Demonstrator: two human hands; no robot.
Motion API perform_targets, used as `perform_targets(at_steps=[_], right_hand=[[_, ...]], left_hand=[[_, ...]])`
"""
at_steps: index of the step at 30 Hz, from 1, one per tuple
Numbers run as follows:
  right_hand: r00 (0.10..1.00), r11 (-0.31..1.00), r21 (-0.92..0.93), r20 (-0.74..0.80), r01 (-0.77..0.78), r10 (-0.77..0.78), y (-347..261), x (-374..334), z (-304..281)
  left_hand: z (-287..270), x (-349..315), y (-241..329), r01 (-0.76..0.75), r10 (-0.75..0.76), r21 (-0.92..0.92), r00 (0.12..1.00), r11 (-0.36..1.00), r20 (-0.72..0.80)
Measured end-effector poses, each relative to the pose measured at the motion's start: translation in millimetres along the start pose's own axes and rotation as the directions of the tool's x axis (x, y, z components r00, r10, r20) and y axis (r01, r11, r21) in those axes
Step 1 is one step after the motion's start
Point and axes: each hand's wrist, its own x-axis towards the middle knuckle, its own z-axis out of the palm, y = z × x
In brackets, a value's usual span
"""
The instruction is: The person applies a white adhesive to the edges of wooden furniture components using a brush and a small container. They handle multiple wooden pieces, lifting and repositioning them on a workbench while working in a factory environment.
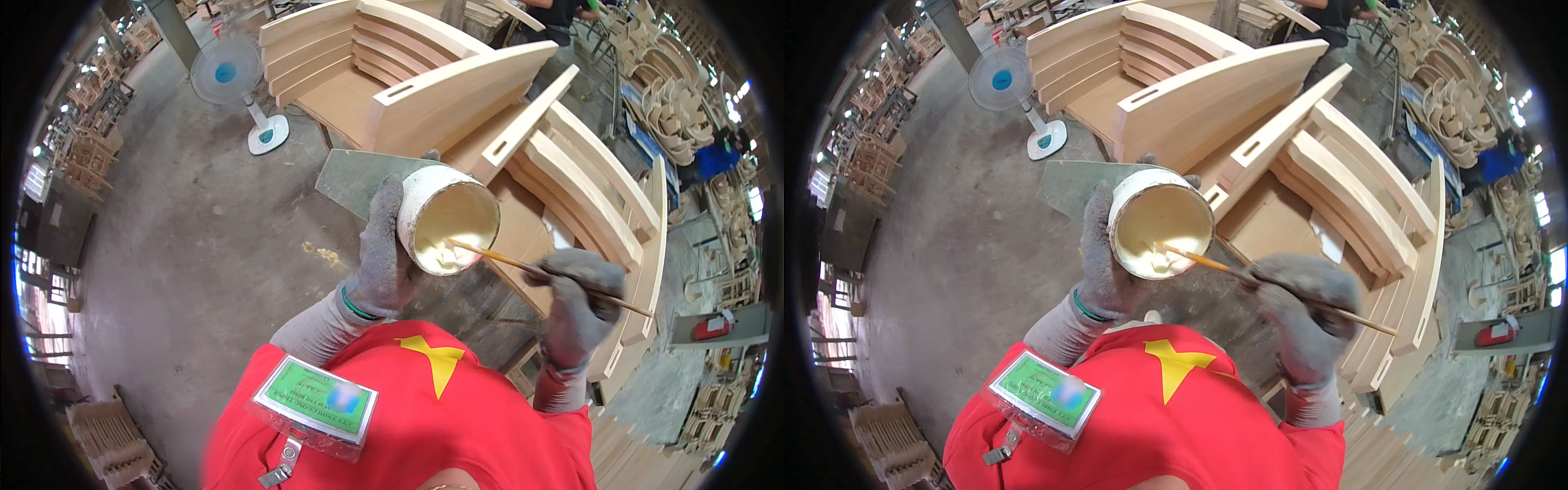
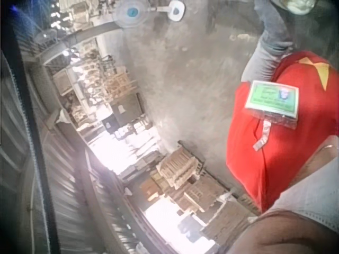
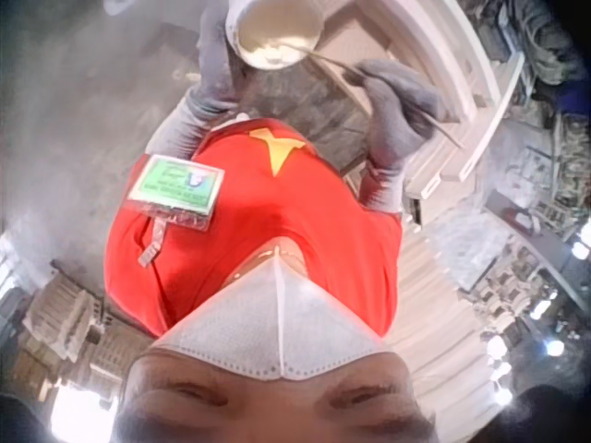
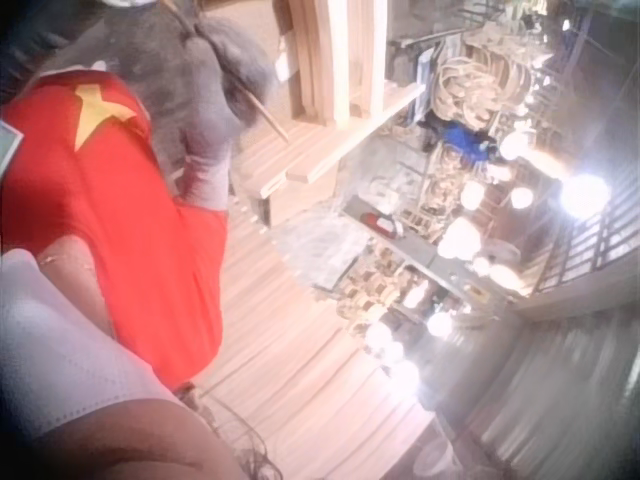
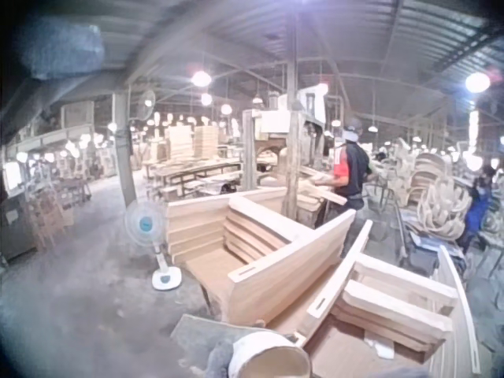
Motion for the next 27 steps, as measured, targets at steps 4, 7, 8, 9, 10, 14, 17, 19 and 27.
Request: perform_targets(at_steps=[4,7,8,9,10,14,17,19,27], right_hand=[[0.994,0.957,0.267,0.026,-0.111,0.108,23,3,31],[0.992,0.98,0.152,-0.017,-0.125,0.129,34,10,54],[0.983,0.974,0.132,0.012,-0.184,0.184,36,12,61],[0.985,0.969,0.177,0.039,-0.173,0.169,41,12,63],[0.986,0.962,0.221,0.067,-0.161,0.15,45,12,61],[0.974,0.96,0.167,0.062,-0.225,0.217,48,17,65],[0.975,0.987,0.127,0.21,-0.1,0.072,51,16,59],[0.964,0.994,0.099,0.264,-0.034,0.007,50,15,49],[0.928,0.924,0.151,0.185,-0.351,0.322,67,31,15]], left_hand=[[-15,1,27,-0.112,0.109,-0.041,0.991,0.993,-0.081],[-29,0,40,-0.165,0.158,-0.033,0.976,0.986,-0.15],[-33,-1,41,-0.181,0.174,-0.026,0.969,0.983,-0.176],[-37,-2,42,-0.196,0.188,-0.02,0.961,0.98,-0.201],[-40,-2,41,-0.231,0.223,-0.016,0.953,0.973,-0.203],[-50,-1,28,-0.332,0.35,0.112,0.896,0.937,-0.275],[-38,-2,22,-0.35,0.369,0.118,0.885,0.929,-0.283],[-31,0,17,-0.368,0.397,0.15,0.873,0.918,-0.284],[-56,7,-33,-0.467,0.493,0.168,0.774,0.868,-0.397]])
